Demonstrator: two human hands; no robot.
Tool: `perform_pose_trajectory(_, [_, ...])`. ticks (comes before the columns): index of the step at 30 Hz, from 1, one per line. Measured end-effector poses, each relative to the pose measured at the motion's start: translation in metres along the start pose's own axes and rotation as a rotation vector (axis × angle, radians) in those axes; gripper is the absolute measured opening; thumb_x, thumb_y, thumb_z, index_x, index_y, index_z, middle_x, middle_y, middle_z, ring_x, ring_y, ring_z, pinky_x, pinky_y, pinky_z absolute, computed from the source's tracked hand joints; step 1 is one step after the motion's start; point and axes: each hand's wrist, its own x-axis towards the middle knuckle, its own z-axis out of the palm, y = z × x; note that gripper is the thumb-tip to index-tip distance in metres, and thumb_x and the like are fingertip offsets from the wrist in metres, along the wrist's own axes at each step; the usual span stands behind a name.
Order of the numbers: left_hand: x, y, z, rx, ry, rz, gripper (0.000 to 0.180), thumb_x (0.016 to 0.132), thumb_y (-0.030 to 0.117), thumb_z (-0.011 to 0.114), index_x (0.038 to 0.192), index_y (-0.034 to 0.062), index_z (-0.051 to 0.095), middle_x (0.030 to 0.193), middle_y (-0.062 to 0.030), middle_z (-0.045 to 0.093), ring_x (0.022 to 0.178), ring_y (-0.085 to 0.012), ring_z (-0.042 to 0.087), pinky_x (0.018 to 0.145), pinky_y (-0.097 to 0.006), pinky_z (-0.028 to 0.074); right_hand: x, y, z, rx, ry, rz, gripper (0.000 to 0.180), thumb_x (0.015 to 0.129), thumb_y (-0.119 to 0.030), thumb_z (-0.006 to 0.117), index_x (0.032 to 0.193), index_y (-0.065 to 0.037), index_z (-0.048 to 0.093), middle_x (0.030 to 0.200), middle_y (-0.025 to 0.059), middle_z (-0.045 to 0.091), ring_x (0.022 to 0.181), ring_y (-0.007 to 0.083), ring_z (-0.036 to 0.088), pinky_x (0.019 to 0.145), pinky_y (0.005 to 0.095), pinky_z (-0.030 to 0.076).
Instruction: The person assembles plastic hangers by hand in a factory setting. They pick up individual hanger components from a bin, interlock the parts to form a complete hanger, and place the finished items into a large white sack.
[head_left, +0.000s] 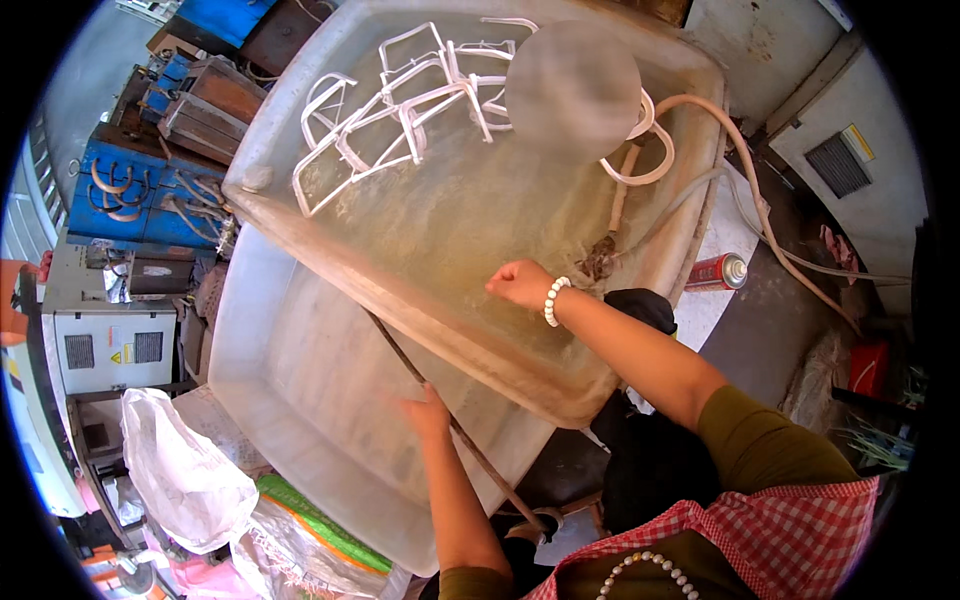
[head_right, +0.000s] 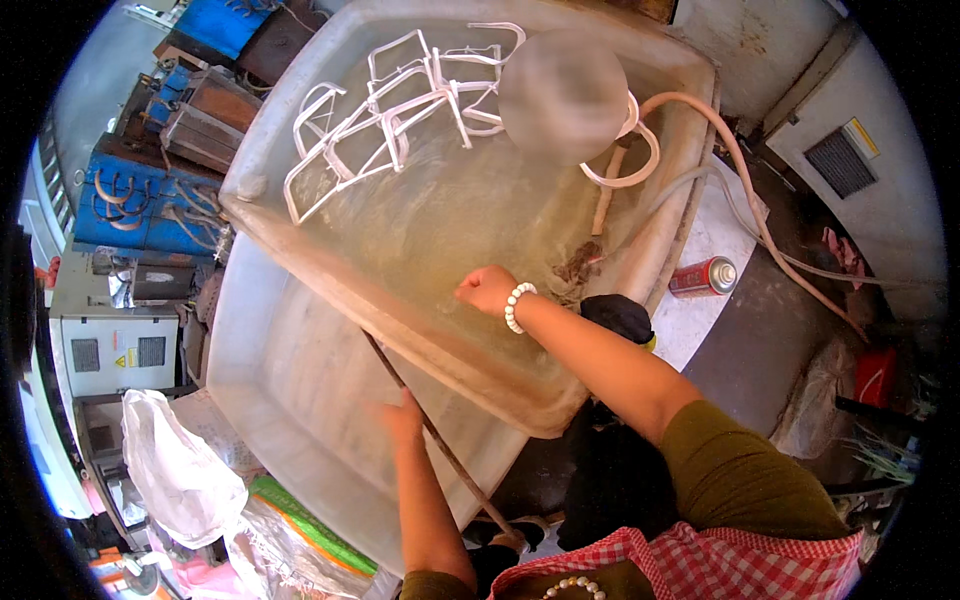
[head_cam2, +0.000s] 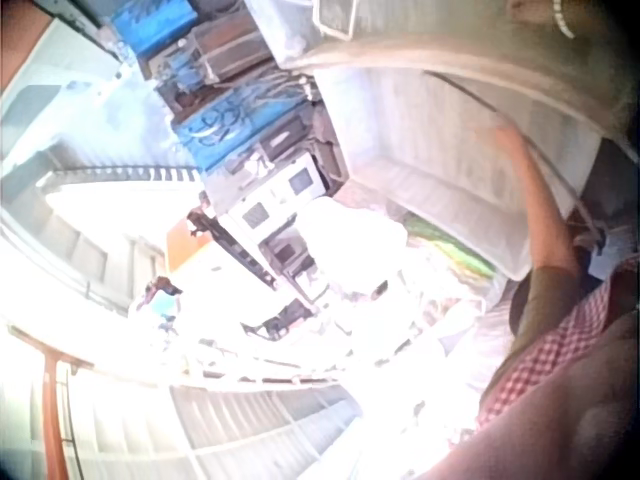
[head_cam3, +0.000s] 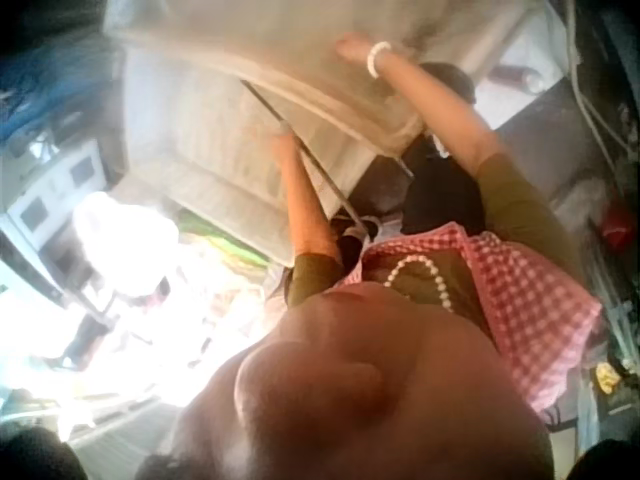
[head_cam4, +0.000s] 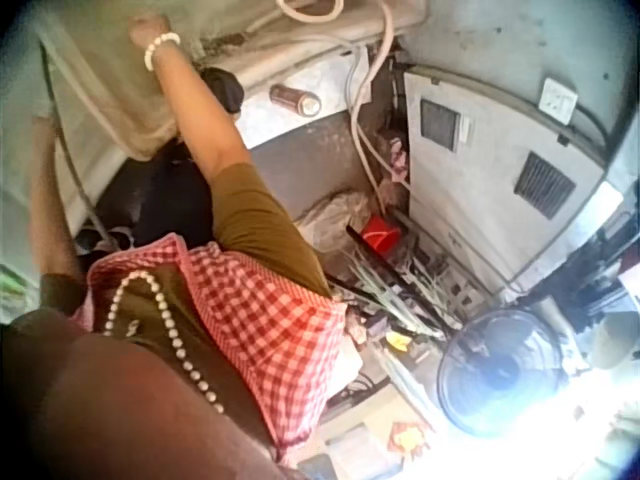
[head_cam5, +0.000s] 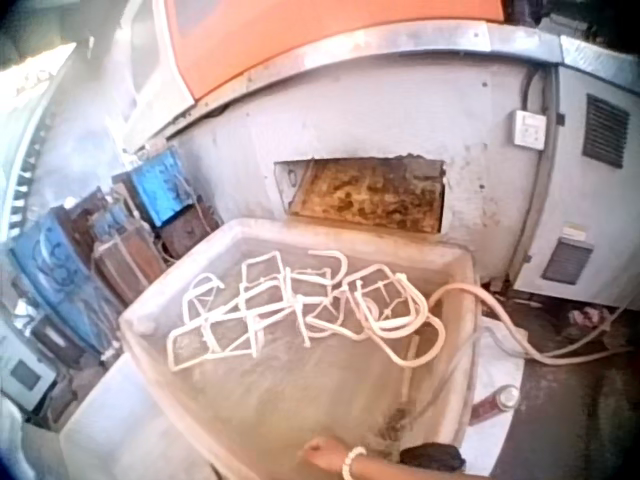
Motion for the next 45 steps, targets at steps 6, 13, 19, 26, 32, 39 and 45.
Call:
perform_pose_trajectory(6, [-0.021, -0.024, 0.009, -0.898, -0.648, -0.737, 0.019, 0.095, 0.020, 0.051, 0.106, 0.0043, 0.048, 0.095, -0.0115, 0.061, 0.084, -0.0221, 0.062, 0.074, -0.038, 0.054, -0.045, -0.049, 0.028, -0.567, 0.087, -0.259, 0.047, 0.080, -0.045, 0.065, 0.115, -0.014, 0.064, 0.132, 0.0306, 0.044, 0.120, 0.0397, 0.048, 0.100, 0.0411, 0.039])
perform_pose_trajectory(13, [-0.011, 0.027, -0.050, -1.444, -0.376, -0.474, 0.011, 0.095, 0.016, 0.052, 0.103, 0.0129, 0.044, 0.081, -0.0020, 0.057, 0.075, -0.0162, 0.059, 0.075, -0.039, 0.054, -0.105, -0.059, 0.078, -0.855, -0.241, -0.425, 0.070, 0.081, -0.054, 0.060, 0.130, -0.006, 0.049, 0.142, 0.0284, 0.032, 0.129, 0.0422, 0.036, 0.107, 0.0413, 0.031])
perform_pose_trajectory(19, [0.005, 0.092, -0.164, -1.693, -0.053, -0.081, 0.009, 0.095, 0.017, 0.052, 0.098, 0.0135, 0.044, 0.090, -0.0022, 0.057, 0.087, -0.0153, 0.057, 0.088, -0.044, 0.049, -0.146, -0.084, 0.083, -0.586, -0.372, -0.411, 0.062, 0.087, -0.052, 0.053, 0.125, -0.004, 0.051, 0.119, 0.0232, 0.054, 0.111, 0.0373, 0.052, 0.094, 0.0411, 0.042])
perform_pose_trajectory(26, [-0.010, 0.098, -0.246, -1.938, 0.061, 0.062, 0.008, 0.095, 0.014, 0.051, 0.092, 0.0145, 0.044, 0.083, 0.0009, 0.055, 0.085, -0.0143, 0.057, 0.092, -0.046, 0.047, -0.200, -0.107, 0.040, -0.611, -0.318, -0.557, 0.037, 0.091, -0.041, 0.051, 0.113, -0.012, 0.056, 0.093, 0.0141, 0.065, 0.088, 0.0333, 0.061, 0.075, 0.0429, 0.046])
perform_pose_trajectory(32, [-0.069, 0.069, -0.239, -1.281, -0.212, -0.176, 0.065, 0.089, 0.037, 0.061, 0.141, 0.0112, 0.032, 0.138, -0.0153, 0.041, 0.127, -0.0252, 0.041, 0.105, -0.049, 0.028, -0.236, -0.097, -0.006, -0.732, 0.081, -0.577, 0.031, 0.091, -0.037, 0.050, 0.110, -0.014, 0.059, 0.091, 0.0163, 0.064, 0.087, 0.0361, 0.061, 0.074, 0.0461, 0.047])
perform_pose_trajectory(39, [-0.092, 0.030, -0.248, -0.906, -0.208, 0.056, 0.059, 0.090, 0.032, 0.061, 0.135, 0.0020, 0.040, 0.134, -0.0186, 0.043, 0.123, -0.0238, 0.043, 0.103, -0.035, 0.033, -0.249, -0.060, -0.101, -0.689, 0.619, -0.343, 0.029, 0.089, -0.031, 0.052, 0.093, -0.004, 0.061, 0.087, 0.0227, 0.063, 0.083, 0.0417, 0.060, 0.073, 0.0488, 0.047])
perform_pose_trajectory(45, [-0.093, 0.008, -0.259, -0.585, -0.125, 0.037, 0.048, 0.087, 0.029, 0.063, 0.125, 0.0025, 0.051, 0.131, -0.0155, 0.047, 0.121, -0.0274, 0.045, 0.099, -0.041, 0.037, -0.275, -0.028, -0.138, -0.811, 0.814, -0.137, 0.033, 0.091, -0.024, 0.048, 0.121, -0.009, 0.052, 0.088, 0.0231, 0.064, 0.085, 0.0402, 0.061, 0.075, 0.0472, 0.048])
